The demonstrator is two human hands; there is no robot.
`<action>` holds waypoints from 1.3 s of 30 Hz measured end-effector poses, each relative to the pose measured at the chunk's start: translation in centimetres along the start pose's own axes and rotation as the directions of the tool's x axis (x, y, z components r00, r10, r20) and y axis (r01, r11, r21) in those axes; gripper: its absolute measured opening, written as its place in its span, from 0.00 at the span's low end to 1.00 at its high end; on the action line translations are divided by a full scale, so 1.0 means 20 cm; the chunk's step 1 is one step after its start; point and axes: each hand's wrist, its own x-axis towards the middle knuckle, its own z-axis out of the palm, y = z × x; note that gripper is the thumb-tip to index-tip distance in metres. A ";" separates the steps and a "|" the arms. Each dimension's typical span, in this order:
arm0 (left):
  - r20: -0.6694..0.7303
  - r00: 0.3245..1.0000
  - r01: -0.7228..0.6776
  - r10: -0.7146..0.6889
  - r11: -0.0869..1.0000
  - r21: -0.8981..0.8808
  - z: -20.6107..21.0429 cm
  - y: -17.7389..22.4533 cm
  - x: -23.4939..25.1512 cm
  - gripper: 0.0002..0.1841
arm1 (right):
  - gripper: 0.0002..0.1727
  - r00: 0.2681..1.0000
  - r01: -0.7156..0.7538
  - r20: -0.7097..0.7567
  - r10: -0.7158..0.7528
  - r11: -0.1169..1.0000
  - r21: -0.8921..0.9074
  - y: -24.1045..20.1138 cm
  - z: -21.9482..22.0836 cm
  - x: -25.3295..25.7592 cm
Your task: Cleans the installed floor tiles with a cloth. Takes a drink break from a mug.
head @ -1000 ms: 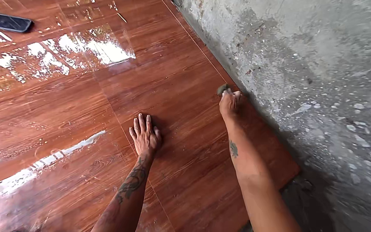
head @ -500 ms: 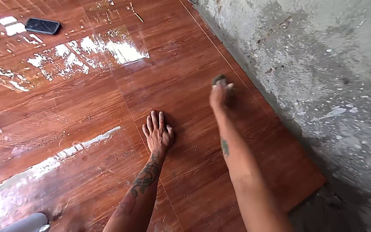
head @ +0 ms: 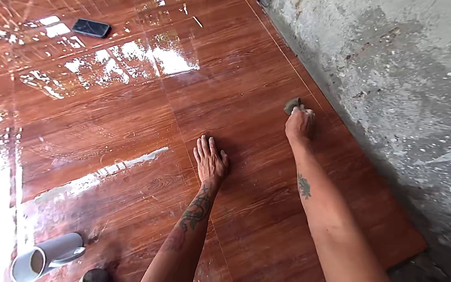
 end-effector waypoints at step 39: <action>0.437 0.892 -0.152 0.119 0.988 0.040 -0.36 0.06 -1.06 0.32 | 0.18 0.575 0.784 -0.044 -0.817 0.535 0.314 0.03 -0.01 -1.10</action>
